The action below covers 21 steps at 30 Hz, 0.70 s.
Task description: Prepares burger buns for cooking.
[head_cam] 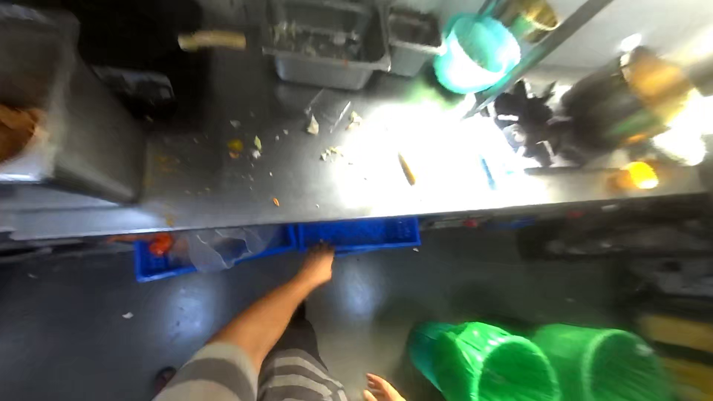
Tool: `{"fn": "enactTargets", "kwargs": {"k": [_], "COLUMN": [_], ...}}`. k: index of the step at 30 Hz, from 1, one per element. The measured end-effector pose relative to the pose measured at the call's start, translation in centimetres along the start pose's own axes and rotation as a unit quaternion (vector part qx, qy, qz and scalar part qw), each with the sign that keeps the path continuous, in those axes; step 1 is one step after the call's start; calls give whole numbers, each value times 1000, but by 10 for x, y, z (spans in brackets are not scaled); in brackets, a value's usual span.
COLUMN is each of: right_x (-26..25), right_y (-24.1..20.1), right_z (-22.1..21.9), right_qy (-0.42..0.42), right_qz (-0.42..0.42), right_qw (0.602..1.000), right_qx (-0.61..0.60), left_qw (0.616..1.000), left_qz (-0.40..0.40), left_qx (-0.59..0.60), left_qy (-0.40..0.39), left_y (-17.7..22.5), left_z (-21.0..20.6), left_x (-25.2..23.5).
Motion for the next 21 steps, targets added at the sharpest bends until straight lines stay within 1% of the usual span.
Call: {"fn": "enactTargets", "kwargs": {"k": [1, 3, 5, 7, 9, 11, 14, 15, 17, 18, 20, 21], "right_x": [-6, -17, -29, -49, -75, -109, -180, -204, -259, -289, -345, -370], "right_y": [-19, -52, -69, -78, -80, -87, -98, -96, -97, -100, -104, -106], "right_z": [17, 55, 94, 131, 157, 174, 183, 182, 173, 169, 161, 159], "right_qy": [-35, -55, -32, 16, 65, 75, 32, 9, -44, -74, -113, -112], "right_qz": [38, 75, 82, 93, 117, 142, 188, 197, 201, 197, 201, 207], "right_qw": [996, 981, 975, 970, 970, 970, 959, 951, 928, 909, 867, 852], "right_qx": [76, 169, 203, 223, 204, 180, 210, 237, 311, 359, 442, 469], "left_qw": [1000, 1000, 999, 997, 995, 993, 984, 983, 984, 987, 988, 986], "left_qz": [-11, -13, 15, 50, 41, -6, -56, -61, -37, -17, 28, 49], "left_qx": [0, 20, 29, 48, 78, 100, 120, 127, 143, 147, 150, 153], "left_qy": [6, -16, -20, -24, -42, -54, -118, -122, -97, -71, 0, 38], "left_y": [1, 6, 21, 35, 41, 46, 58, 67, 84, 90, 102, 108], "left_z": [-11, -38, -60, -62, -72, -91, -124, -140, -170, -185, -218, -233], "left_x": [-24, -66, -89, -89, -63, -25, 20, 38, 67, 76, 94, 102]}}
Point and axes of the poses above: each hand's wrist, its own x-axis away from the middle knuckle, its own z-axis out of the back of the hand, y = z × x, the point moved 3 cm from there along -x, towards the middle knuckle, and after that the axes turned 2 degrees about y, right-handed, at the moved point
